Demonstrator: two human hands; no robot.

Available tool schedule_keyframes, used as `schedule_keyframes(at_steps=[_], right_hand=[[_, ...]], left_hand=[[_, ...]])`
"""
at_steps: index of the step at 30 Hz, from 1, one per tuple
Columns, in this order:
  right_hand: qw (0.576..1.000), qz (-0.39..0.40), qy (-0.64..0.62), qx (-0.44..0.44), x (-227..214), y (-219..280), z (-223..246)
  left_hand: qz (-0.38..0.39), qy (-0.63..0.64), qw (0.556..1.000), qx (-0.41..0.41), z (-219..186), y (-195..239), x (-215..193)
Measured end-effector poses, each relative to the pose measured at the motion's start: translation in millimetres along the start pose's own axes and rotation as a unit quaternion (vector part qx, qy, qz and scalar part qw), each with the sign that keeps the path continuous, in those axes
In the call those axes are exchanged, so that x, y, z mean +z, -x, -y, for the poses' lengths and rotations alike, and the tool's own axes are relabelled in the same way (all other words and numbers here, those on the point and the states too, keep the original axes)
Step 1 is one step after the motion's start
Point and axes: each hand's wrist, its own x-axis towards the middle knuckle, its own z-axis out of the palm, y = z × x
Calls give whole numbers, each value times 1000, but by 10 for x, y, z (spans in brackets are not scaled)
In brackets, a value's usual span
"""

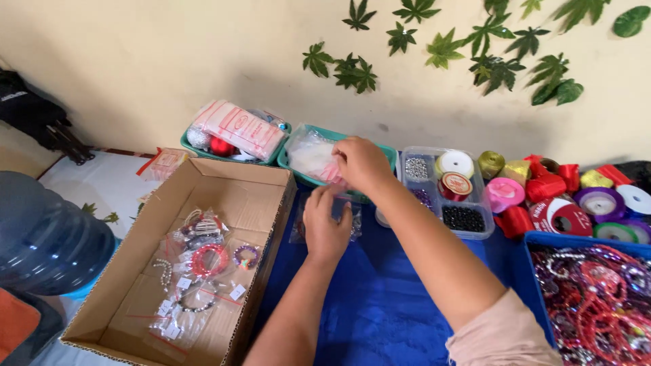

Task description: The person is packing handmade beaded bracelets into small individual clear plastic zip-lock bags at a workbench.

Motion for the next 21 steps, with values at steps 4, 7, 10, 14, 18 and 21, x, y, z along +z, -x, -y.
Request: schedule_keyframes(at_steps=[4,7,10,14,18,21], right_hand=[[998,-51,-35,-8,-400,579,231],[996,-72,-44,-19,-636,1007,342],[995,-79,-58,-8,-823,1398,397],[988,-108,-98,48,-934,1852,353],[958,-136,-191,164,-918,2148,276],[942,-140,-222,209,-690,2342,5]], left_hand=[[-25,-3,999,46,-189,38,-3],[28,25,997,73,-262,115,18],[89,2,993,82,-213,236,145],[204,24,973,102,-376,292,136],[272,66,956,84,-425,328,171],[320,66,943,67,-387,326,196]])
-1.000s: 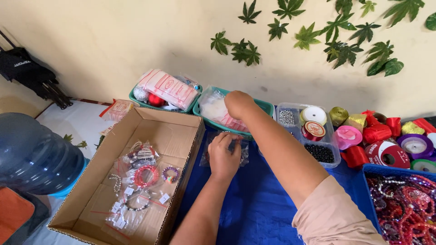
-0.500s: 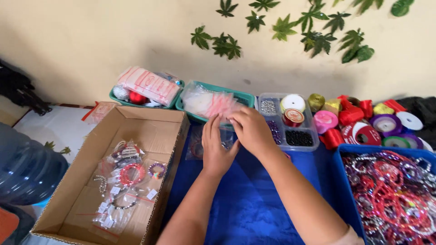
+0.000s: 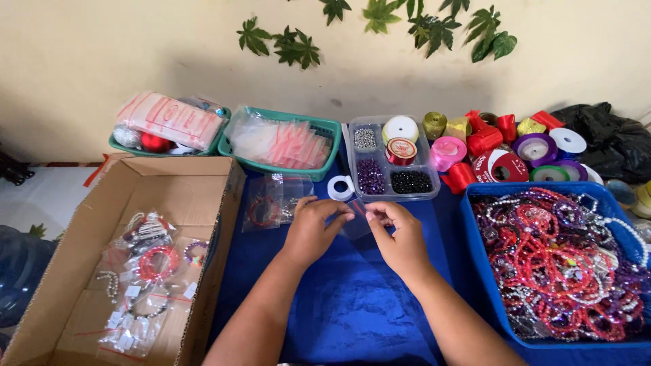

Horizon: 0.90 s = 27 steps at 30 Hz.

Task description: The person is packing handmade beaded bracelets into small individual clear plastic zip-lock bags at a workbench.

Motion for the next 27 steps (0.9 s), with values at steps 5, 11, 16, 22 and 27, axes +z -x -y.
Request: schedule_keyframes(at_steps=[5,11,16,22,27], right_hand=[[999,9,-34,24,12,41,-216],[994,6,-80,73,65,29,-410],[973,-7,-174,154,146,56,-596],[966,14,-220,133,195,80,-541],[981,26,-163,96,196,71,-463]], left_hand=[[13,-11,1000,0,107,13,73],[-36,-16,999,-18,-16,-51,60],[-102,-33,994,18,-32,-34,109],[-71,-33,997,3,-101,-28,106],[-65,-55,996,-7,-41,-21,143]])
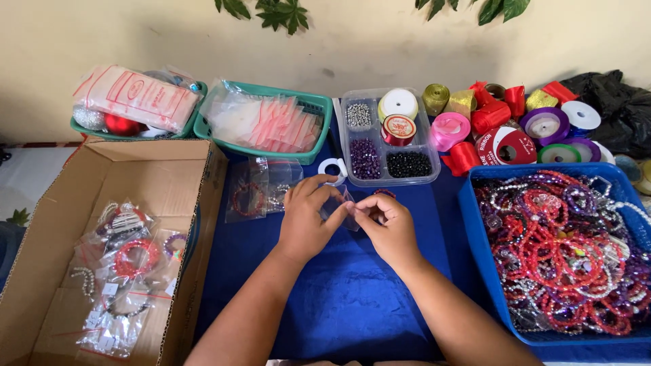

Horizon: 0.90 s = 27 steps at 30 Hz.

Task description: The person is packing handmade beaded bracelets into small individual clear plastic zip-lock bags at a workbench.

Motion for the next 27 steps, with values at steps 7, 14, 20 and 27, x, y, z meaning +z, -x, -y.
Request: schedule_keyframes(at_steps=[7,14,20,27], right_hand=[[999,-24,-5,27,-30,0,22],[988,-35,106,-108,-97,-25,255],[992,-42,93,-71,-131,-42,141],[999,-24,-20,17,-188,-62,46]], left_hand=[[-1,21,1000,-7,8,-9,-12],[30,65,997,1,23,-5,-56],[41,96,995,-9,-129,-124,-260],[82,139,980,-117,126,-86,-204]])
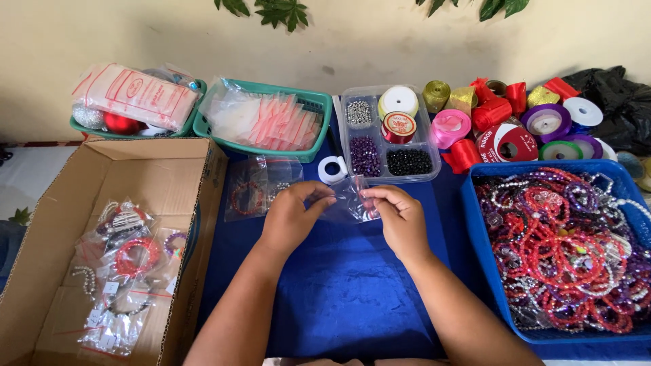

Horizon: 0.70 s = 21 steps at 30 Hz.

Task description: The person is packing handmade beaded bracelets into small individual clear plastic zip-lock bags at a workbench.

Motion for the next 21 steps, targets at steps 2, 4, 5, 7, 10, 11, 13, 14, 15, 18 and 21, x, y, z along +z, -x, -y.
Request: schedule_keyframes(at_steps=[2,4,5,7,10,11,13,14,15,18,21], right_hand=[[1000,8,-24,-16,28,-4,24],[998,16,-48,-33,53,-3,52],[998,9,-29,-56,64,-1,66],[997,1,-11,-79,72,6,90],[990,-29,71,-120,71,7,132],[990,-29,72,-121,74,12,151],[989,-29,73,-123,85,14,208],[989,-27,89,-115,93,17,243],[989,-24,105,-106,101,20,279],[983,-20,144,-109,104,27,290],[978,2,172,-117,99,28,353]], left_hand=[[-17,-16,1000,18,-35,9,-6],[-33,-32,998,35,-97,13,-22],[-32,-40,999,11,-142,12,-35],[-30,-47,998,-13,-148,13,-41],[-29,-81,996,38,-70,17,-34],[-19,-95,994,46,-68,22,-36],[-8,-109,992,55,-41,25,-30],[-15,-112,990,83,-13,27,-22],[-22,-114,987,110,15,29,-14],[-37,-128,985,112,18,28,15],[-12,-111,992,51,-129,5,-4]])
